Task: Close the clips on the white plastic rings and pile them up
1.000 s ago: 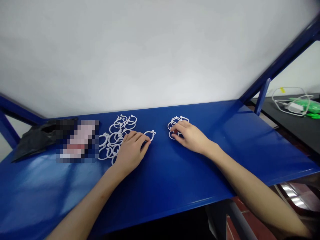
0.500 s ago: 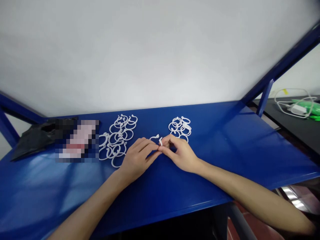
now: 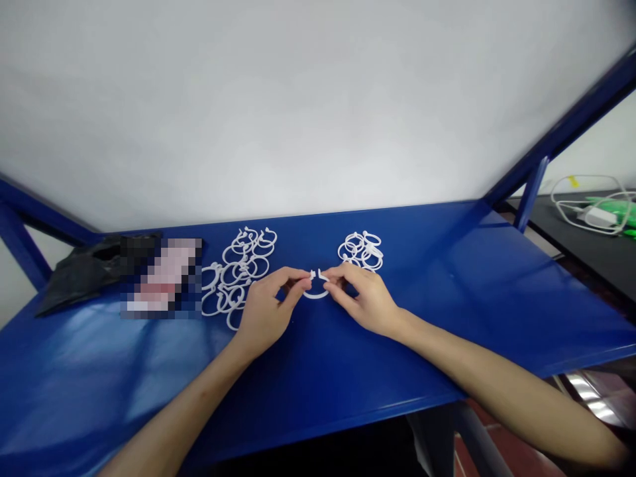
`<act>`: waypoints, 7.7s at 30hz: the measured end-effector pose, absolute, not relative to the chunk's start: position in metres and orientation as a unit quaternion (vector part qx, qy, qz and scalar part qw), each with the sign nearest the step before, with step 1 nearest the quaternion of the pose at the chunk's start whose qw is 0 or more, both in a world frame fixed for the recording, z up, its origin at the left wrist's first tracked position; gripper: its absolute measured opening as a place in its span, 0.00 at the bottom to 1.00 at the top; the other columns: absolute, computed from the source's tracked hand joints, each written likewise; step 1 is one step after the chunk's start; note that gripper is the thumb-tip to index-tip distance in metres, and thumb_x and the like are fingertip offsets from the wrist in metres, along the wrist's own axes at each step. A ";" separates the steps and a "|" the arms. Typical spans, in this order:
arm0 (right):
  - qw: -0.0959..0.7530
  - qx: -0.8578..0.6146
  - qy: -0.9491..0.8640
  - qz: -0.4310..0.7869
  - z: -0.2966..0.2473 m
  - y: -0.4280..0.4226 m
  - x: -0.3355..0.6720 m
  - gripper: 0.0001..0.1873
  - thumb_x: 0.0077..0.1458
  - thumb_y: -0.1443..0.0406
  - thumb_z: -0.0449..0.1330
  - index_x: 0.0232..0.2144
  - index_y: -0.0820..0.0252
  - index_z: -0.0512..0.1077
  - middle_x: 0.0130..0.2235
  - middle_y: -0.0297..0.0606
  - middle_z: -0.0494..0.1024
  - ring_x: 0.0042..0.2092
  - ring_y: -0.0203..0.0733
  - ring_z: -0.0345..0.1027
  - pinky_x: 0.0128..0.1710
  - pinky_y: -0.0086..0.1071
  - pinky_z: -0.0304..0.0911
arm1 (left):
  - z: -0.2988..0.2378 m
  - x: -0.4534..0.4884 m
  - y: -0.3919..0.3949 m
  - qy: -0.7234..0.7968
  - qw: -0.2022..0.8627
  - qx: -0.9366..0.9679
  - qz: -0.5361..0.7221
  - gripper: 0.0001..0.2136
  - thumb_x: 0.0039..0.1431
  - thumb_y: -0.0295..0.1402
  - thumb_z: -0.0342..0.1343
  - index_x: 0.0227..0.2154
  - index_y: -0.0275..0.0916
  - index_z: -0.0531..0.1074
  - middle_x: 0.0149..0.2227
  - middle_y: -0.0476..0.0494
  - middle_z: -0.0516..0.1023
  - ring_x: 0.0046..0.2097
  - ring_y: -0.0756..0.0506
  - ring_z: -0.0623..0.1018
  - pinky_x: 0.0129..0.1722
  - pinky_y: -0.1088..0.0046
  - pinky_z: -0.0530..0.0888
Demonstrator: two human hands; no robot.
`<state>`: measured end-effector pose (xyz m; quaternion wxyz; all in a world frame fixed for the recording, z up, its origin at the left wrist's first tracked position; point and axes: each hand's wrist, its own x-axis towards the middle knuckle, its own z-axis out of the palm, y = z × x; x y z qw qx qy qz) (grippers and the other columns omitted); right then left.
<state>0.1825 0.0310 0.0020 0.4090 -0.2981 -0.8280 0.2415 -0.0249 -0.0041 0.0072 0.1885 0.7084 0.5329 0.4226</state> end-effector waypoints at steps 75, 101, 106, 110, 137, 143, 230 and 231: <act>0.229 -0.404 -0.885 -0.027 0.016 0.087 0.241 0.08 0.64 0.66 0.58 0.42 0.60 0.77 0.42 0.45 0.76 0.43 0.48 0.63 0.41 0.42 0.68 | -0.001 -0.077 0.015 0.627 -0.190 0.748 0.101 0.13 0.64 0.33 0.46 0.30 0.41 0.75 0.35 0.33 0.76 0.43 0.31 0.73 0.39 0.54 0.69; 0.396 -0.330 -0.796 0.316 0.001 0.035 0.186 0.11 0.65 0.65 0.56 0.49 0.58 0.68 0.35 0.34 0.75 0.32 0.33 0.71 0.33 0.30 0.69 | 0.003 -0.025 -0.002 0.341 -0.037 0.882 0.323 0.08 0.68 0.24 0.49 0.41 0.38 0.73 0.41 0.45 0.80 0.46 0.45 0.76 0.50 0.65 0.75; 0.402 -0.335 -0.795 0.308 -0.002 0.036 0.185 0.12 0.63 0.66 0.57 0.49 0.58 0.70 0.32 0.32 0.73 0.31 0.33 0.70 0.32 0.29 0.68 | 0.001 -0.025 -0.002 0.384 -0.008 0.832 0.400 0.11 0.67 0.21 0.48 0.45 0.39 0.72 0.46 0.44 0.79 0.51 0.47 0.78 0.53 0.67 0.76; 0.418 -0.313 -0.802 0.289 -0.001 0.035 0.185 0.12 0.63 0.67 0.57 0.49 0.56 0.71 0.34 0.34 0.76 0.33 0.35 0.72 0.34 0.30 0.70 | 0.011 -0.025 -0.004 0.506 0.059 0.730 0.455 0.06 0.65 0.29 0.55 0.43 0.40 0.72 0.39 0.47 0.80 0.40 0.48 0.81 0.44 0.69 0.79; 0.251 -0.223 -0.930 -0.148 -0.003 0.021 0.185 0.18 0.70 0.72 0.45 0.51 0.72 0.72 0.33 0.43 0.77 0.32 0.41 0.66 0.29 0.35 0.66 | -0.020 -0.015 -0.005 0.468 0.031 0.835 0.287 0.13 0.71 0.30 0.44 0.30 0.40 0.69 0.29 0.48 0.76 0.33 0.45 0.74 0.36 0.66 0.69; 0.268 -0.215 -0.923 -0.173 -0.002 0.031 0.185 0.17 0.69 0.72 0.46 0.51 0.72 0.72 0.33 0.42 0.77 0.32 0.40 0.66 0.29 0.34 0.65 | -0.014 -0.018 0.000 0.472 0.020 0.831 0.295 0.13 0.72 0.32 0.44 0.31 0.40 0.70 0.31 0.48 0.77 0.35 0.45 0.74 0.38 0.67 0.69; 0.444 -0.329 -0.795 0.250 -0.001 0.039 0.190 0.10 0.64 0.65 0.57 0.48 0.56 0.71 0.35 0.34 0.80 0.35 0.35 0.75 0.36 0.30 0.71 | 0.011 -0.013 0.024 0.513 0.144 0.736 0.419 0.07 0.67 0.37 0.54 0.38 0.41 0.74 0.33 0.51 0.80 0.31 0.50 0.77 0.32 0.75 0.72; 0.443 -0.327 -0.799 0.243 -0.001 0.039 0.190 0.10 0.64 0.66 0.57 0.48 0.56 0.71 0.35 0.35 0.80 0.35 0.35 0.75 0.36 0.30 0.70 | 0.012 -0.013 0.025 0.511 0.177 0.733 0.413 0.08 0.67 0.37 0.53 0.37 0.42 0.75 0.32 0.51 0.81 0.31 0.50 0.77 0.32 0.75 0.72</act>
